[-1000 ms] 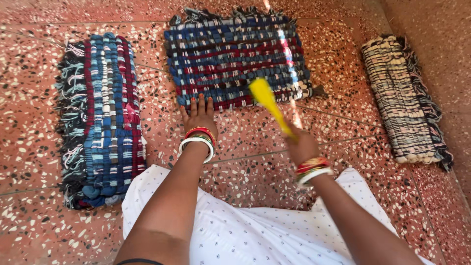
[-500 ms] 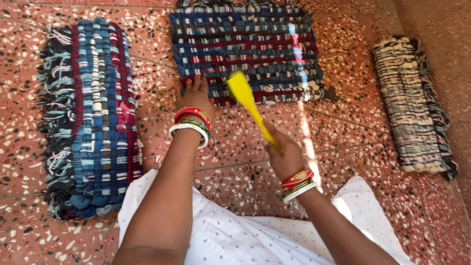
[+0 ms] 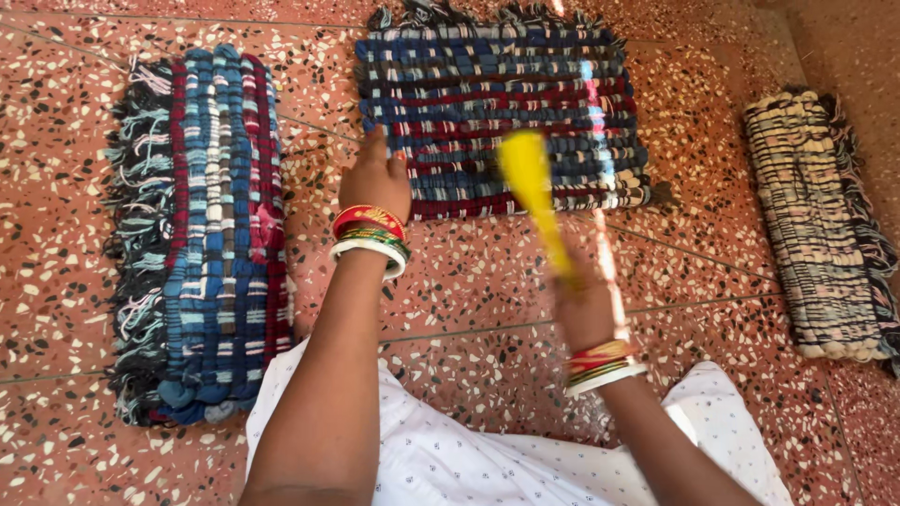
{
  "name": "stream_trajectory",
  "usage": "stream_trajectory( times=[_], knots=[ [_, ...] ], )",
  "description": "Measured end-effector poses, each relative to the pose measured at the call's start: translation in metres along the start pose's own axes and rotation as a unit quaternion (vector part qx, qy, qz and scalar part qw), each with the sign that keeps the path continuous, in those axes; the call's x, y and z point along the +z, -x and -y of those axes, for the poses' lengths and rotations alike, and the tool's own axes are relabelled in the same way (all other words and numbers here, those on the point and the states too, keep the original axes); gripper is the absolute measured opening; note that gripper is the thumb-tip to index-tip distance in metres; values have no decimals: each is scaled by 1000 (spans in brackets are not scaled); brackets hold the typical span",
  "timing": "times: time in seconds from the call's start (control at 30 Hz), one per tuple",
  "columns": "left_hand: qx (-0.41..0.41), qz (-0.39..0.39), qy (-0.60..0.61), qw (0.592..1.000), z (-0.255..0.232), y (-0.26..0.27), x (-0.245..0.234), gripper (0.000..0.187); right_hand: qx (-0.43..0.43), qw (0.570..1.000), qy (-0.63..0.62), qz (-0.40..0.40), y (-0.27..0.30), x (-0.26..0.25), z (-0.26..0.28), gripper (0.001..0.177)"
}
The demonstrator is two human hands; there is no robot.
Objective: The person brushes several small rugs on the floor using a yellow brush to remove debris.
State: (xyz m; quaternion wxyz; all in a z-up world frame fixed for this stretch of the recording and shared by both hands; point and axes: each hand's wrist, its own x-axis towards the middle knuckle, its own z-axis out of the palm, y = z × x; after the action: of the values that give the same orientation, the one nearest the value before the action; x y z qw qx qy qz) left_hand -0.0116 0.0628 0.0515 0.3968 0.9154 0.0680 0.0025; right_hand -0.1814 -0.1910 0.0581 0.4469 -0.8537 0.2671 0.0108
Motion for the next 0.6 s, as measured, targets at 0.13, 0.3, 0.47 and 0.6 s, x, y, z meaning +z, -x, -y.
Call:
stream_trajectory(
  times=[0.13,0.3,0.47,0.6],
  knots=[
    [-6,-13,42,999,8,-8,16,70,-167,978,61,108,28,54,32,50],
    [44,119,-90,988,-2,6,34,88,-99,993,-17,63,-19,19,-18,56],
    [18,250,-284,926,-22,15,31,84,-40,990,32,-130,-65,-64,-67,49],
    [28,202,-252,946,-22,17,41,88,-26,987,-137,-86,-65,-32,-41,52]
  ],
)
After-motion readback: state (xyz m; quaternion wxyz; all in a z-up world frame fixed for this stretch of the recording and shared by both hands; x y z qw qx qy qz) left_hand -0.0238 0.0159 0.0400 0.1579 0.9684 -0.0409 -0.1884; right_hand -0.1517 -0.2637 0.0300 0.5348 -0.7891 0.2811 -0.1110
